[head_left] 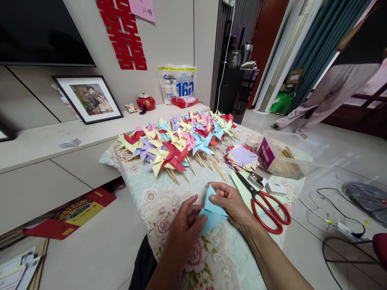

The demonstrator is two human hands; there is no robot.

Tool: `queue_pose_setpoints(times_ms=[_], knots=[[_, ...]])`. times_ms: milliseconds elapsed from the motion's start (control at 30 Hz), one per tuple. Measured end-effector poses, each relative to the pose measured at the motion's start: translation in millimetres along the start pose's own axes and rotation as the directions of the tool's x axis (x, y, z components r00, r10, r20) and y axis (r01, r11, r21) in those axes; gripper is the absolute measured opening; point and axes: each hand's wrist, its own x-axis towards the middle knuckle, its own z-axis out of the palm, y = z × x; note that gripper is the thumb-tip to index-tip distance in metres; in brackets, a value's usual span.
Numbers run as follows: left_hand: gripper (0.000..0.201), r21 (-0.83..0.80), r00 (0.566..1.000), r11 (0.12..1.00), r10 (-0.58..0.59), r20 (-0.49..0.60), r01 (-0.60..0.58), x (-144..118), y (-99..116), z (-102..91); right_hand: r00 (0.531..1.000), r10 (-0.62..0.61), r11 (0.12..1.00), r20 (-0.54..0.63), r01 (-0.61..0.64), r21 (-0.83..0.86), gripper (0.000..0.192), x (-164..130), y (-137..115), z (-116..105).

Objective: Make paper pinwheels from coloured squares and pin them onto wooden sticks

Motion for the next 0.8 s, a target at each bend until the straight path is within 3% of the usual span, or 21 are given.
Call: queue_pose_setpoints(times_ms=[100, 233, 367, 533, 600, 700, 800], knots=[[0.059, -0.027, 1.000, 1.000, -0.001, 0.019, 0.002, 4.2, -3.9, 2.1, 1.000, -0.008, 1.000, 0.001, 0.008, -0.030, 0.064, 1.1, 0.2, -1.0], [0.052, 0.207, 0.999, 0.978, -0.007, -0.035, 0.014, 7.7, -2.1, 3.2, 1.000, -0.018, 0.997, 0.016, 0.019, -0.069, 0.062, 2.0, 1.0, -2.2], [0.041, 0.448, 0.987, 0.894, 0.071, -0.146, 0.002, 8.5, 4.8, 3.7, 0.999, -0.039, 0.995, 0.016, 0.040, -0.090, 0.060, 2.2, 2.0, -3.3], [0.016, 0.570, 0.985, 0.821, 0.116, -0.125, -0.025, 7.7, 13.1, 7.6, 0.997, -0.078, 0.990, -0.020, 0.075, -0.121, 0.058, 1.8, 1.6, -4.7], [0.013, 0.655, 0.982, 0.755, 0.135, -0.130, -0.017, 7.3, 15.5, 9.3, 0.992, -0.119, 0.975, -0.036, 0.110, -0.194, 0.056, 1.0, 1.2, -5.3], [0.017, 0.772, 0.976, 0.636, 0.154, -0.151, 0.020, 7.2, 14.8, 9.7, 0.964, -0.262, 0.866, -0.041, 0.216, -0.451, 0.049, -1.7, 2.0, -6.8], [0.035, 0.871, 0.959, 0.490, 0.250, -0.134, -0.006, 8.2, 7.1, 8.0, 0.919, -0.394, 0.628, 0.017, 0.283, -0.725, 0.045, -6.0, 5.7, -9.3]])
